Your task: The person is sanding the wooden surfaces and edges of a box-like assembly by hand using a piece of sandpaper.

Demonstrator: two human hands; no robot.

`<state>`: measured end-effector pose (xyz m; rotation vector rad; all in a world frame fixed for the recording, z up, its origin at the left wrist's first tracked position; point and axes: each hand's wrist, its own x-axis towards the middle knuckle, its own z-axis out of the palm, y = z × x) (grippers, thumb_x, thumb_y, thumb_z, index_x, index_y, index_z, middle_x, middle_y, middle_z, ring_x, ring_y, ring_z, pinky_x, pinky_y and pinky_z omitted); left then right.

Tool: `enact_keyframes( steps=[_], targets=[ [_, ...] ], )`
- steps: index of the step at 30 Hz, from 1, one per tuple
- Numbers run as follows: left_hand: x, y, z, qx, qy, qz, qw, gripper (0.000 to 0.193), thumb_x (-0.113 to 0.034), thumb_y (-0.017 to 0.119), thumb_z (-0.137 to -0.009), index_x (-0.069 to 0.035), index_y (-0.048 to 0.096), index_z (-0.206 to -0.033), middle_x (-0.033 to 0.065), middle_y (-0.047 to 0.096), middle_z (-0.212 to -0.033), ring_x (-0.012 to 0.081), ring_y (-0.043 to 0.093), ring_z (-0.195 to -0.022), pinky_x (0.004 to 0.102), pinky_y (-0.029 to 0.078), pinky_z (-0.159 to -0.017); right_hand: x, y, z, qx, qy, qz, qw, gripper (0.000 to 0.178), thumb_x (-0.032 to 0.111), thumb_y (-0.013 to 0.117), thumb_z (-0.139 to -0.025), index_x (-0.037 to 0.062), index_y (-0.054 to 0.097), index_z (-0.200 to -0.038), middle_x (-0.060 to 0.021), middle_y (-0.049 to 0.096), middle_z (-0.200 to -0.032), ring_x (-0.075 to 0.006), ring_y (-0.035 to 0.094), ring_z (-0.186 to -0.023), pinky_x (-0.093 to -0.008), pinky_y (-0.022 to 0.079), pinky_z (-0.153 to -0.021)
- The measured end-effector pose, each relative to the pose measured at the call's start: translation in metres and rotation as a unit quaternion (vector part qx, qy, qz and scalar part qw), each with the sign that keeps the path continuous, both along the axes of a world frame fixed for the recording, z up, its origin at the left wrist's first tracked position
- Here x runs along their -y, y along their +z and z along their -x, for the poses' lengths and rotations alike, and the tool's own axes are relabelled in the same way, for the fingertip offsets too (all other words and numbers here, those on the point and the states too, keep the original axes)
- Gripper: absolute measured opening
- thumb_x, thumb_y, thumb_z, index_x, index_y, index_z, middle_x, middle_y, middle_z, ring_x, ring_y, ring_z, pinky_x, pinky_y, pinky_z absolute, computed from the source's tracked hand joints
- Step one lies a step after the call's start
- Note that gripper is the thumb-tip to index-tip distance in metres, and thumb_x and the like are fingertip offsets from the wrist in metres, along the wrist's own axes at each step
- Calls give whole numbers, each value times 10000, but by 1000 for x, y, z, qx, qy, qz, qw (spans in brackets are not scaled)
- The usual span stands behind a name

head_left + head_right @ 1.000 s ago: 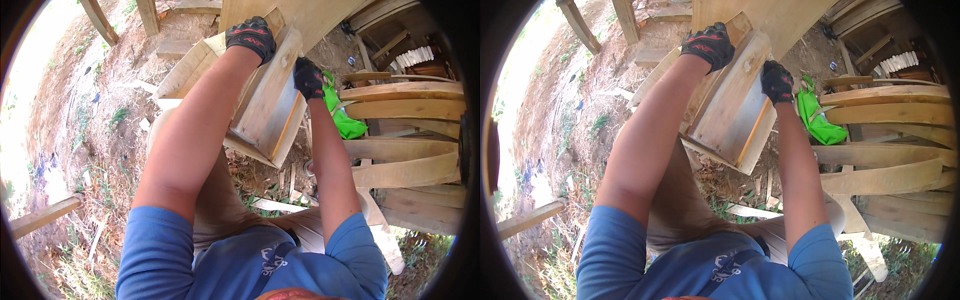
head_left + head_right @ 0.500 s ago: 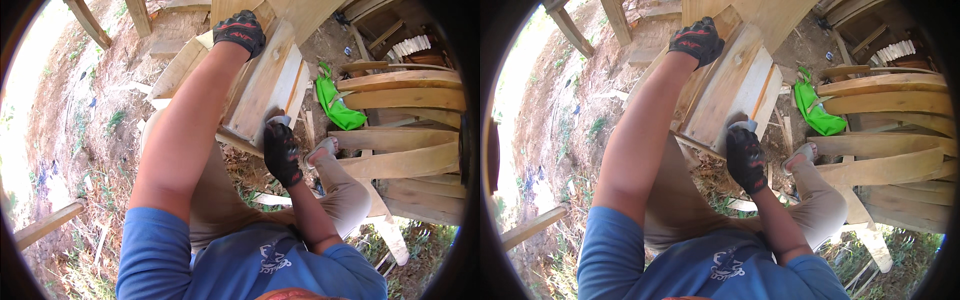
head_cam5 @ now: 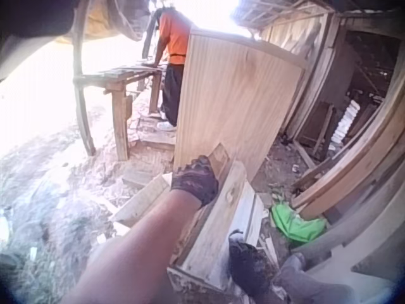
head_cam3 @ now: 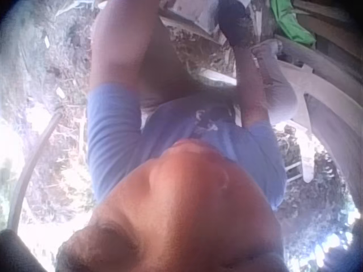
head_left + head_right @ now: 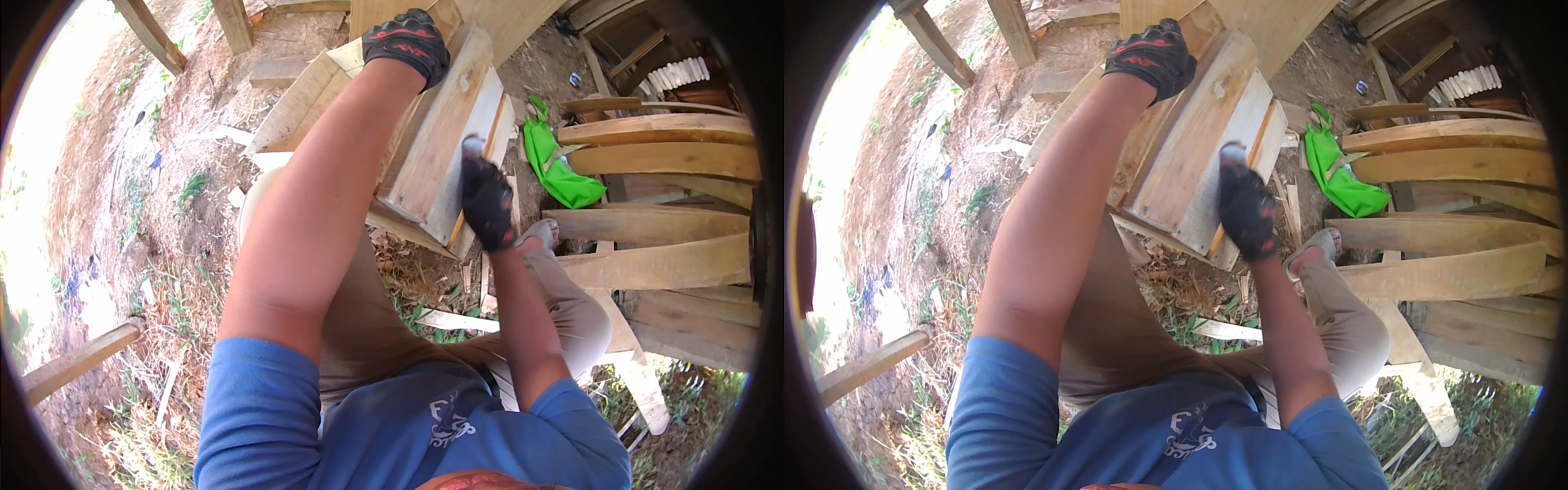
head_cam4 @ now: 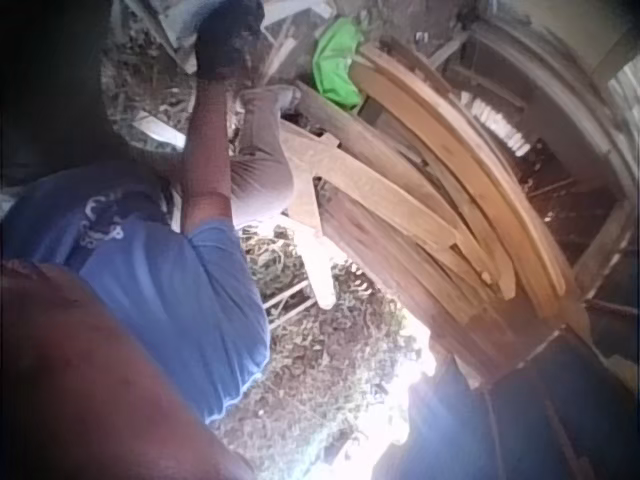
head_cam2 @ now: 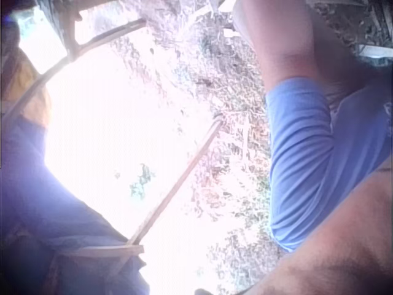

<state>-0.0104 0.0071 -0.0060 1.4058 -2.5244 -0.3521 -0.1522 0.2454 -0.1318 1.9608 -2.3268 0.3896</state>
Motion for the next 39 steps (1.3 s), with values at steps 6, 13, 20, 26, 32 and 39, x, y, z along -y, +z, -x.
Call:
enact_keyframes(
  steps=[6, 13, 20, 26, 32, 39],
  targets=[
    [-3, 0, -4, -13, 44, 5, 999, 484, -292, 591, -978, -33, 649, -1382, 186, 716, -1370, 367, 703, -1266, 485, 532, -1045, 134, -2, 89, 30, 5, 77, 997, 386, 312, 451, -1125, 127, 780, -1044, -234, 764, -975, -431, 749, -893, -536, 601, -784],
    [1, 6, 6, -21, 25, -13, 999, 514, -301, 618, -955, -19, 627, -1385, 191, 721, -1358, 371, 703, -1264, 488, 537, -1036, 171, -36, 202, -320, 253, 31, 912, 359, 162, 599, -962, 41, 663, -1294, -118, 767, -936, -271, 751, -727, -417, 586, -620],
    [6, -3, 8, -15, 33, 4, 999, 522, -342, 603, -966, -10, 603, -1369, 229, 709, -1359, 403, 697, -1259, 514, 539, -1058, 60, -21, 107, -241, 233, -12, 942, 338, 86, 548, -1042, 28, 691, -1343, -167, 764, -1202, -332, 773, -1012, -417, 612, -821],
    [9, -9, 9, -6, 22, 10, 1000, 593, -452, 582, -1018, 1, 534, -1397, 240, 687, -1392, 455, 678, -1268, 550, 529, -1079, -49, 14, 3, -9, 284, 45, 958, 368, 153, 584, -1038, 43, 650, -1383, -182, 684, -990, -354, 660, -723, -465, 537, -652],
    [6, -6, 10, 5, 20, 3, 1000, 592, -455, 594, -1026, -1, 536, -1401, 244, 685, -1394, 446, 675, -1276, 546, 525, -1085, -74, 20, -35, 72, 160, -26, 984, 333, 177, 610, -1022, 74, 676, -1332, -186, 719, -977, -387, 716, -802, -509, 553, -673],
    [6, -8, 5, -7, 24, 14, 1000, 589, -451, 601, -1018, 7, 537, -1384, 243, 707, -1345, 430, 696, -1240, 546, 540, -1059, 12, 13, 25, 136, 128, 62, 980, 199, 189, 592, -1084, 62, 741, -1120, -231, 751, -903, -419, 746, -793, -499, 608, -737]
  ],
)
